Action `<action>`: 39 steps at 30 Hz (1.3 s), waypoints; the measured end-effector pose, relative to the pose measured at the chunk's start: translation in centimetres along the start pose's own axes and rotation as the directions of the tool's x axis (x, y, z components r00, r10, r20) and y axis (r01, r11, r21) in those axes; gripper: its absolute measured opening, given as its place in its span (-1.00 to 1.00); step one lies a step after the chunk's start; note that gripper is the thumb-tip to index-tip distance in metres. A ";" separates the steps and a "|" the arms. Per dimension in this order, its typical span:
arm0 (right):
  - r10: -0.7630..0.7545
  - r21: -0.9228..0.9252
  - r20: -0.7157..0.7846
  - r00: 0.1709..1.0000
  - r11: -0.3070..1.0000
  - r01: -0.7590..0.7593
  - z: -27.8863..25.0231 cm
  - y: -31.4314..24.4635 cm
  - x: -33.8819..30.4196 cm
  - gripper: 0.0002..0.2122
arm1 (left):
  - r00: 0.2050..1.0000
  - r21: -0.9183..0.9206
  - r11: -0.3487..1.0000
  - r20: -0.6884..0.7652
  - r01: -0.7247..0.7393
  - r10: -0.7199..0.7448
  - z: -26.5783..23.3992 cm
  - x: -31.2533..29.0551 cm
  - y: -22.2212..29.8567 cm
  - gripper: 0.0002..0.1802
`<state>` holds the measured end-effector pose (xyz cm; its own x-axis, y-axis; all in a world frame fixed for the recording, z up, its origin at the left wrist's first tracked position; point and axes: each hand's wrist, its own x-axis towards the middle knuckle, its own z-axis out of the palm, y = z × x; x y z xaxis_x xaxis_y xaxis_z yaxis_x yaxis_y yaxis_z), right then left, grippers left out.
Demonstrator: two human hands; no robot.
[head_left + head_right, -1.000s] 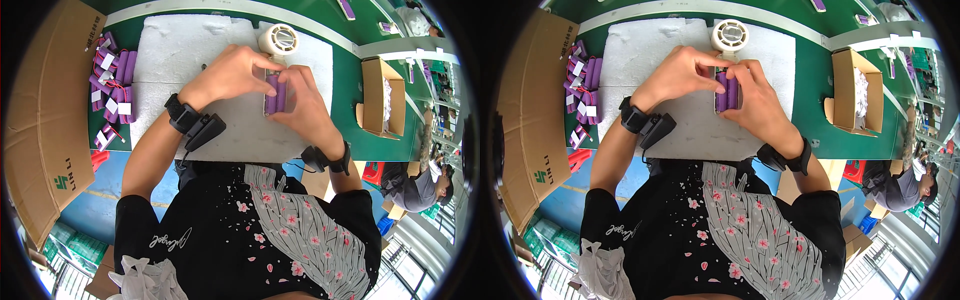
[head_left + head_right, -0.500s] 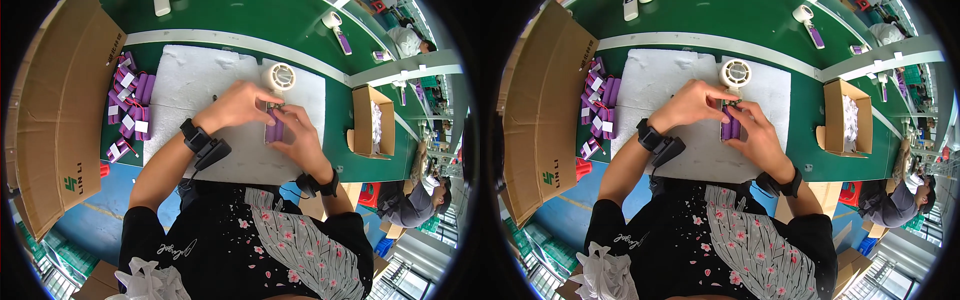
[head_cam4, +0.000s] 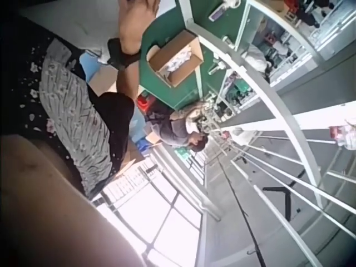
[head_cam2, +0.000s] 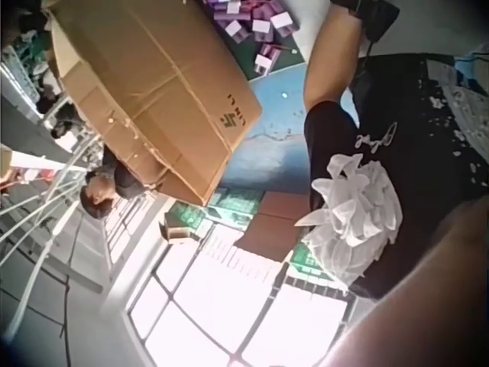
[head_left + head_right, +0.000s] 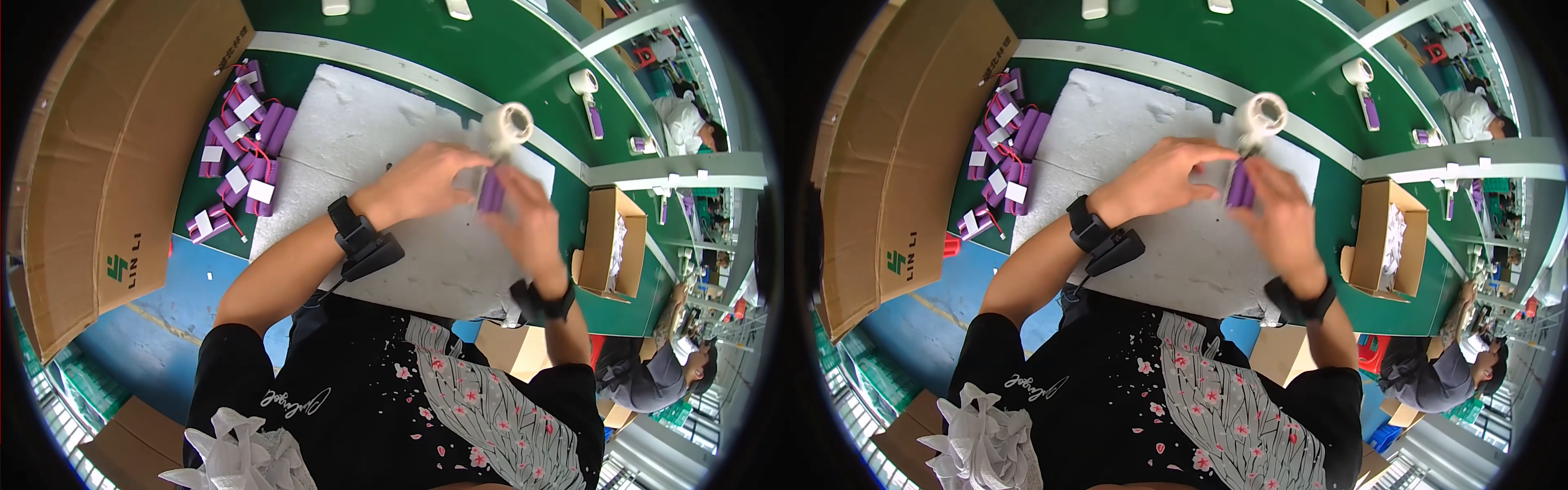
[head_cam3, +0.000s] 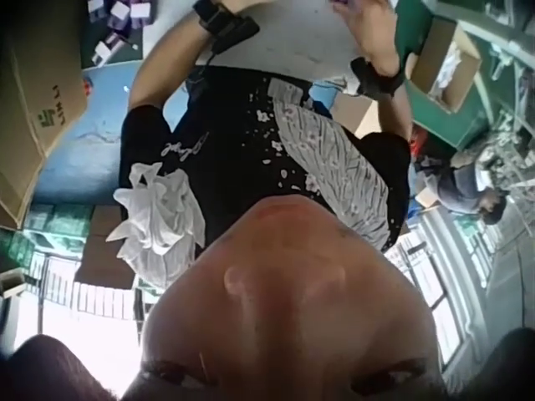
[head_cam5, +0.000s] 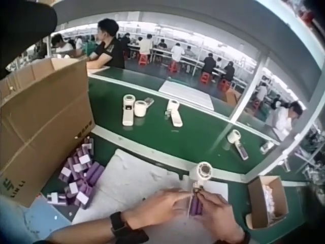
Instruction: The person assembles a handheld fan by connecting a battery pack to a circuit board and fitting them into the plastic housing. After testing the fan, the person removes the components to adjust the wiring before reassembling them into the handle.
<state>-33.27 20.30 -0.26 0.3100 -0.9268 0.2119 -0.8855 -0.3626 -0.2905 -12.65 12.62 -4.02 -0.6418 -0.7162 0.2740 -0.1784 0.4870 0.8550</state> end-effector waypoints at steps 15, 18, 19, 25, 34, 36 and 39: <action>-0.122 -0.151 -0.136 0.983 0.983 0.101 5.4 13.1 25.9 -0.56 | 0.537 0.263 0.789 -0.838 0.556 -0.099 -12.1 -9.2 5.3 -0.55; -0.126 -0.113 -0.190 0.974 0.988 0.105 7.2 14.3 28.0 -0.59 | 0.417 0.060 0.592 -0.767 0.803 -0.487 -12.3 -12.2 6.0 -0.58; -0.059 -0.120 -0.133 0.989 0.992 0.043 7.1 14.2 27.9 -0.60 | 0.403 0.055 0.582 -0.774 0.811 -0.489 -12.0 -12.9 5.6 -0.58; 0.091 -0.098 0.051 0.995 0.991 -0.086 5.0 10.8 23.5 -0.68 | 0.557 0.306 0.539 -0.730 0.785 -0.396 -9.2 -14.7 3.0 -0.58; -0.036 0.196 0.001 0.999 0.980 0.035 -1.7 0.8 8.4 -0.83 | 0.773 0.503 0.654 -0.599 0.565 -0.207 -9.1 -15.9 2.7 -0.54; -0.070 0.226 0.026 0.997 0.972 0.062 -2.1 -0.8 5.1 -0.83 | 0.783 0.461 0.703 -0.581 0.541 -0.222 -9.7 -16.2 2.9 -0.54; -0.139 0.225 0.051 0.989 0.967 0.124 -1.5 -1.9 1.2 -0.82 | 0.795 0.354 0.787 -0.547 0.505 -0.263 -10.1 -15.3 3.7 -0.55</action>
<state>-31.76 20.00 1.95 0.4468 -0.8713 0.2027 -0.7397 -0.4873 -0.4642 3.99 20.34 -0.59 -0.0551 -0.9708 0.2336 -0.7287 0.1990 0.6553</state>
